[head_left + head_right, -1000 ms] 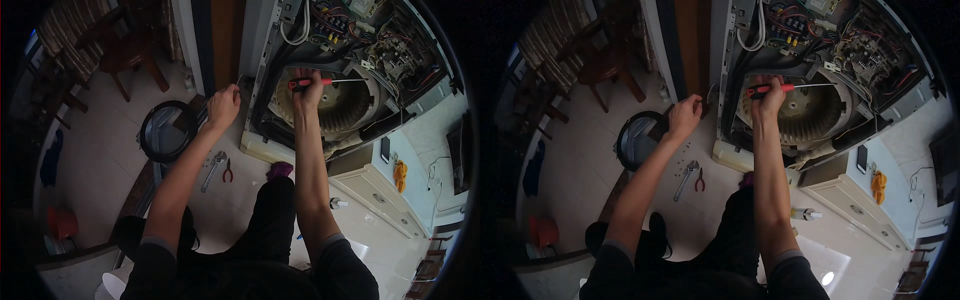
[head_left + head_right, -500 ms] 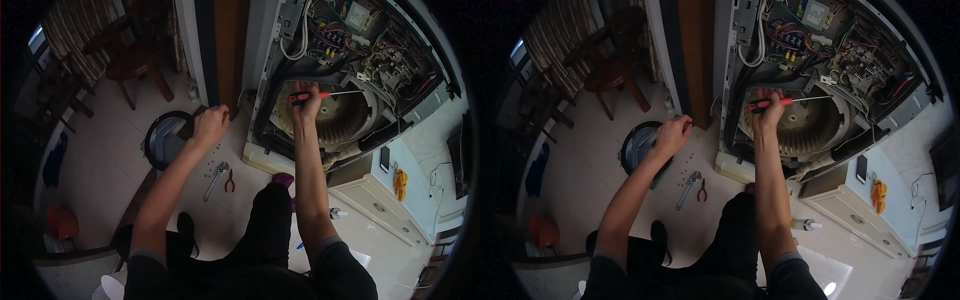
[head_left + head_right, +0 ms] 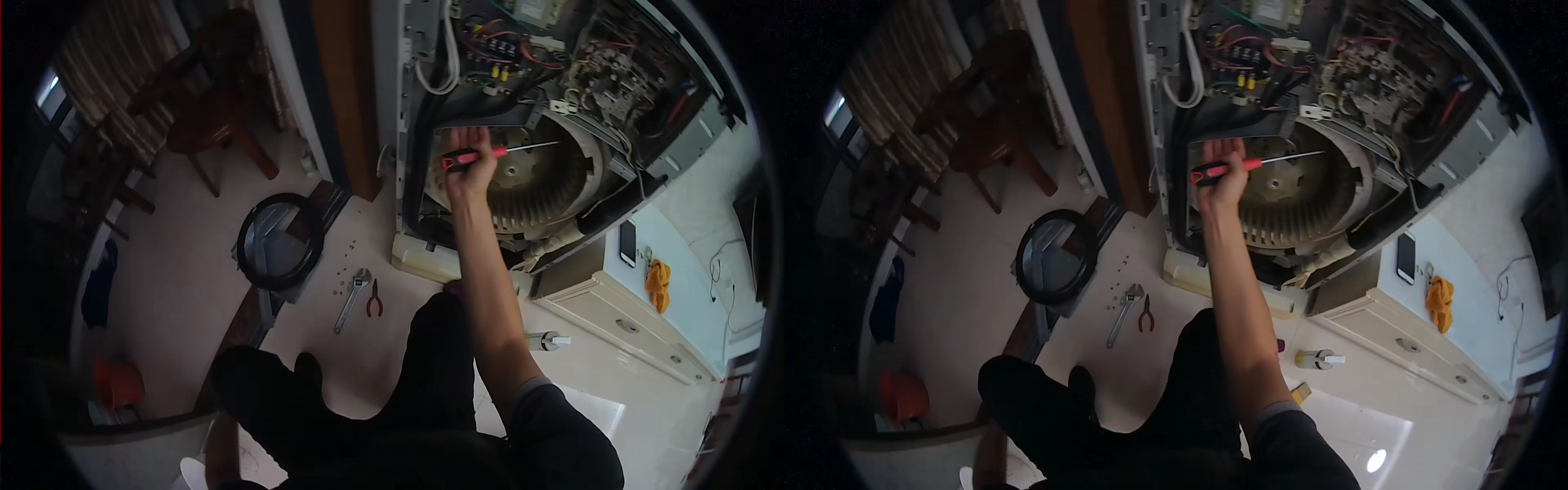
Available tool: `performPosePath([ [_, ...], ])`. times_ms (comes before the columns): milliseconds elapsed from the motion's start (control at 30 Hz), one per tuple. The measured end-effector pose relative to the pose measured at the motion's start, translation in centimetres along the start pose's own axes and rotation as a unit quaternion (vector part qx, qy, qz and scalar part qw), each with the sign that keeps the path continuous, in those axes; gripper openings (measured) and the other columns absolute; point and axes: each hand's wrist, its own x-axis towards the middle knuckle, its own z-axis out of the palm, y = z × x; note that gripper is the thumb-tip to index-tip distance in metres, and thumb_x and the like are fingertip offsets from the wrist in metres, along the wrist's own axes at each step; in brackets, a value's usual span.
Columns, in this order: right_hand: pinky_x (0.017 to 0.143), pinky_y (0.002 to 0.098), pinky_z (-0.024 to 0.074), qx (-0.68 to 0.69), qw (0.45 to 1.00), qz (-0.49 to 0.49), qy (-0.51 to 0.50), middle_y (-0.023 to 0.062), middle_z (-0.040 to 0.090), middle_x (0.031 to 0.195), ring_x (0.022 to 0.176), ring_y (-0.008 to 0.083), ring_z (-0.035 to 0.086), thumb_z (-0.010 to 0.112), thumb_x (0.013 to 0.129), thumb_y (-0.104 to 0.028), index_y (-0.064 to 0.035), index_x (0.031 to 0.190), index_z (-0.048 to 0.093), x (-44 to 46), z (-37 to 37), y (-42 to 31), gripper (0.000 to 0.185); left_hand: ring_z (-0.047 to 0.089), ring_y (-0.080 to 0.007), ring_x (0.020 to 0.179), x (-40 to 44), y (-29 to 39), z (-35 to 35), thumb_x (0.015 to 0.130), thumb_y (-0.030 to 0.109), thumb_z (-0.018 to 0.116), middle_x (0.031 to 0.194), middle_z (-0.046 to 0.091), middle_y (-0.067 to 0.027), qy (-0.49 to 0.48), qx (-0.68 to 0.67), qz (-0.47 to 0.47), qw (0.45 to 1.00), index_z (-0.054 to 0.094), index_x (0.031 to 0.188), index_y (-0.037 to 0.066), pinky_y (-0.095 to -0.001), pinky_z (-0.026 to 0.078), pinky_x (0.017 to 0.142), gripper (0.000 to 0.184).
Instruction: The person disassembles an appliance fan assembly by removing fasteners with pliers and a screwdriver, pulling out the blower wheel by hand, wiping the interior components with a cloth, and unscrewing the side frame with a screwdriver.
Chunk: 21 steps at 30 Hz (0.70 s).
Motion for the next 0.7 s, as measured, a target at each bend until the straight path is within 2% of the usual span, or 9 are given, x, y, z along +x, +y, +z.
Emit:
performPosePath([
  [167, 0.11, 0.0396, 0.0331, 0.024, 0.998, 0.004, -0.049, 0.0131, 0.05, 0.129, 0.125, 0.0276, 0.045, 0.042, 0.072, 0.0, 0.0027, 0.124, 0.046, 0.7, -0.5, 0.0, 0.052, 0.064, -0.0346, 0.078, 2.0, 1.3, -0.1, 0.087, 0.021, 0.057, 0.086, 0.066, -0.0179, 0.023, 0.004, 0.034, 0.999, 0.065, 0.1, 0.005, -0.0426, 0.05, 0.069, 0.021],
  [267, 0.111, 0.039, 0.0327, 0.017, 0.999, 0.027, -0.008, 0.0138, 0.05, 0.128, 0.124, 0.0275, 0.045, 0.042, 0.072, 0.001, 0.003, 0.123, 0.046, 0.3, 0.0, -0.7, 0.051, 0.063, -0.0344, 0.078, 1.3, 1.8, 1.6, 0.087, 0.02, 0.057, 0.086, 0.066, -0.0178, 0.026, -0.013, 0.035, 0.999, 0.065, 0.1, 0.005, -0.0425, 0.05, 0.07, 0.021],
  [367, 0.111, 0.0387, 0.0323, 0.023, 0.999, 0.026, -0.04, 0.0141, 0.05, 0.128, 0.124, 0.0277, 0.046, 0.042, 0.071, 0.001, 0.0031, 0.122, 0.047, 0.6, -0.4, -0.6, 0.051, 0.063, -0.0343, 0.079, 0.1, 1.9, 3.3, 0.087, 0.02, 0.057, 0.086, 0.066, -0.0176, 0.03, -0.025, 0.031, 0.999, 0.065, 0.1, 0.005, -0.0425, 0.05, 0.07, 0.021],
  [700, 0.109, 0.0388, 0.0339, 0.045, 0.998, 0.027, -0.039, 0.0143, 0.049, 0.126, 0.122, 0.0279, 0.046, 0.04, 0.071, 0.002, 0.004, 0.125, 0.042, 1.0, -0.4, -0.3, 0.054, 0.063, -0.034, 0.08, -0.3, 2.8, 5.3, 0.086, 0.02, 0.057, 0.087, 0.066, -0.0171, 0.08, -0.068, 0.013, 0.994, 0.065, 0.1, 0.006, -0.0424, 0.05, 0.07, 0.022],
])
